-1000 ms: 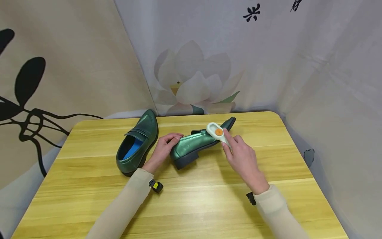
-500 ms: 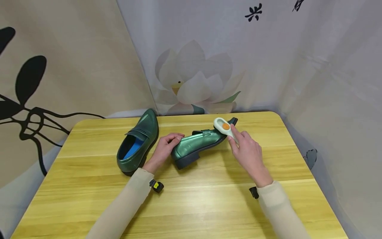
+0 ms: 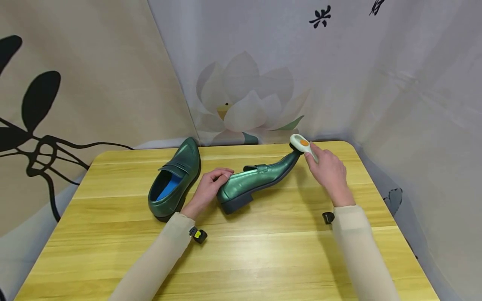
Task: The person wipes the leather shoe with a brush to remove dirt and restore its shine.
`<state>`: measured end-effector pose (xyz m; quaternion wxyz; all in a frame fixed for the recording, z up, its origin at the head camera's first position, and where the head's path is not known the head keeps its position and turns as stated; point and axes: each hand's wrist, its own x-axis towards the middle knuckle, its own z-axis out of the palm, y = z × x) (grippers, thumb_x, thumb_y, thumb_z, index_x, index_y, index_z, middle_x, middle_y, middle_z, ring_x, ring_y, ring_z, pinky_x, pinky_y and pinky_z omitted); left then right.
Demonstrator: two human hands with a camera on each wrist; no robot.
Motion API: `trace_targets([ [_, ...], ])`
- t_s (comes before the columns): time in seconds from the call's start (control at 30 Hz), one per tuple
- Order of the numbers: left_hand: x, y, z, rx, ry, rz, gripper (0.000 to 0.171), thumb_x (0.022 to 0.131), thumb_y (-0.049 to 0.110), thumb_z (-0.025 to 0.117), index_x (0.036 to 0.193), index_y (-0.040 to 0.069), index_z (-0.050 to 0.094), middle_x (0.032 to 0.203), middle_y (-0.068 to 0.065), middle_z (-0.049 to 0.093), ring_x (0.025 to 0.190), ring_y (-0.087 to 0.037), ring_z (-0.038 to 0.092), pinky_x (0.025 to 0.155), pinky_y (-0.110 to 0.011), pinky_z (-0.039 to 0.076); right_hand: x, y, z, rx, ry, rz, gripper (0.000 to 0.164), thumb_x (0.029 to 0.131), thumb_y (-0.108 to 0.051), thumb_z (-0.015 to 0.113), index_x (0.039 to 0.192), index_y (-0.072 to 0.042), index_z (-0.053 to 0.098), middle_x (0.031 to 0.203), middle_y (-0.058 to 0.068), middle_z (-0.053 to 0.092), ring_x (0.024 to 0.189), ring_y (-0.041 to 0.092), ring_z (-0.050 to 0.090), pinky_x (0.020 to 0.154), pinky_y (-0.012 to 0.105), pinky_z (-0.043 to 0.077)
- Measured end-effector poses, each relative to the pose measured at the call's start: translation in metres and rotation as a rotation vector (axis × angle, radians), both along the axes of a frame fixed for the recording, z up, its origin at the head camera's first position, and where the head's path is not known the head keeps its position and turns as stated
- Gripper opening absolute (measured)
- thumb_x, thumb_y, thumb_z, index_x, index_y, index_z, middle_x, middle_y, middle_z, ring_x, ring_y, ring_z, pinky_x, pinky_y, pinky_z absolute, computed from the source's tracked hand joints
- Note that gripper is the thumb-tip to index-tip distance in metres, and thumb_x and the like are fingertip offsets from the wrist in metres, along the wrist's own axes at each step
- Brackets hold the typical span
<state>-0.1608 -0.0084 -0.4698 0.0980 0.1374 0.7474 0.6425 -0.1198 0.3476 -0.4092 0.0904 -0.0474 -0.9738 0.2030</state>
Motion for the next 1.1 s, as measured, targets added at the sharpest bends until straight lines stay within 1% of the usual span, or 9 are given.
trace_targets([
  [0.1, -0.001, 0.000, -0.001, 0.008, -0.006, 0.000, 0.026, 0.106, 0.015, 0.059, 0.116, -0.005, 0.074, 0.130, -0.015, 0.067, 0.130, -0.031, 0.057, 0.115, -0.046, 0.039, -0.002, 0.004, -0.002, -0.014, -0.004, -0.003, 0.059, 0.110, -0.045, 0.044, 0.155, -0.008, 0.048, 0.078, 0.017, 0.057, 0.056, 0.026, 0.042, 0.045, 0.038, 0.031],
  [0.23, -0.002, 0.000, -0.003, 0.024, -0.012, -0.006, 0.027, 0.105, 0.014, 0.060, 0.116, -0.007, 0.073, 0.130, -0.016, 0.067, 0.130, -0.032, 0.057, 0.115, -0.047, 0.039, 0.004, 0.002, -0.010, -0.043, 0.036, -0.002, 0.058, 0.110, -0.044, 0.044, 0.156, -0.008, 0.047, 0.070, 0.015, 0.051, 0.051, 0.025, 0.039, 0.043, 0.039, 0.031],
  [0.3, -0.002, 0.000, -0.003, 0.029, -0.013, -0.006, 0.026, 0.105, 0.014, 0.061, 0.115, -0.006, 0.074, 0.130, -0.016, 0.068, 0.129, -0.032, 0.057, 0.115, -0.046, 0.039, 0.010, -0.001, -0.015, -0.049, 0.079, 0.006, 0.057, 0.110, -0.042, 0.046, 0.156, -0.008, 0.047, 0.073, 0.017, 0.054, 0.054, 0.027, 0.044, 0.045, 0.041, 0.034],
  [0.4, -0.003, 0.001, -0.003, 0.029, -0.010, -0.001, 0.025, 0.105, 0.013, 0.061, 0.114, -0.006, 0.074, 0.129, -0.016, 0.068, 0.129, -0.031, 0.058, 0.114, -0.046, 0.039, 0.022, -0.009, -0.022, -0.047, 0.146, 0.026, 0.054, 0.110, -0.037, 0.050, 0.155, -0.007, 0.048, 0.085, 0.022, 0.062, 0.060, 0.029, 0.049, 0.048, 0.043, 0.037],
  [0.47, -0.003, 0.000, -0.003, 0.032, -0.014, 0.000, 0.025, 0.105, 0.013, 0.060, 0.114, -0.006, 0.074, 0.129, -0.017, 0.068, 0.129, -0.032, 0.057, 0.115, -0.046, 0.039, 0.030, -0.017, -0.027, -0.035, 0.189, 0.038, 0.053, 0.109, -0.033, 0.053, 0.154, -0.005, 0.049, 0.091, 0.023, 0.063, 0.063, 0.028, 0.049, 0.049, 0.041, 0.037],
  [0.6, -0.003, 0.000, -0.004, 0.039, -0.020, 0.001, 0.025, 0.105, 0.014, 0.060, 0.113, -0.006, 0.074, 0.129, -0.017, 0.067, 0.129, -0.032, 0.057, 0.115, -0.046, 0.039, 0.045, -0.034, -0.039, -0.028, 0.273, 0.065, 0.052, 0.106, -0.024, 0.061, 0.153, -0.005, 0.050, 0.089, 0.020, 0.060, 0.058, 0.023, 0.044, 0.046, 0.035, 0.034],
  [0.7, -0.004, 0.000, -0.004, 0.037, -0.019, 0.007, 0.024, 0.105, 0.013, 0.060, 0.111, -0.006, 0.075, 0.129, -0.016, 0.068, 0.129, -0.031, 0.058, 0.115, -0.045, 0.039, 0.054, -0.048, -0.046, -0.030, 0.339, 0.106, 0.054, 0.102, -0.016, 0.067, 0.153, -0.005, 0.051, 0.093, 0.020, 0.061, 0.058, 0.022, 0.045, 0.046, 0.033, 0.035],
  [0.87, -0.003, 0.000, -0.004, 0.035, -0.016, 0.011, 0.024, 0.105, 0.012, 0.060, 0.112, -0.007, 0.074, 0.128, -0.016, 0.068, 0.128, -0.031, 0.058, 0.114, -0.045, 0.040, 0.064, -0.070, -0.055, -0.018, 0.409, 0.199, 0.063, 0.095, -0.008, 0.075, 0.153, -0.004, 0.050, 0.097, 0.018, 0.061, 0.062, 0.020, 0.050, 0.048, 0.033, 0.040],
  [1.1, -0.002, 0.000, -0.003, 0.038, -0.002, 0.012, 0.026, 0.105, 0.012, 0.059, 0.114, -0.009, 0.072, 0.128, -0.018, 0.068, 0.128, -0.033, 0.058, 0.114, -0.047, 0.039, 0.072, -0.097, -0.063, -0.015, 0.428, 0.335, 0.071, 0.092, -0.007, 0.077, 0.157, -0.010, 0.047, 0.099, 0.013, 0.060, 0.066, 0.016, 0.049, 0.052, 0.031, 0.045],
])
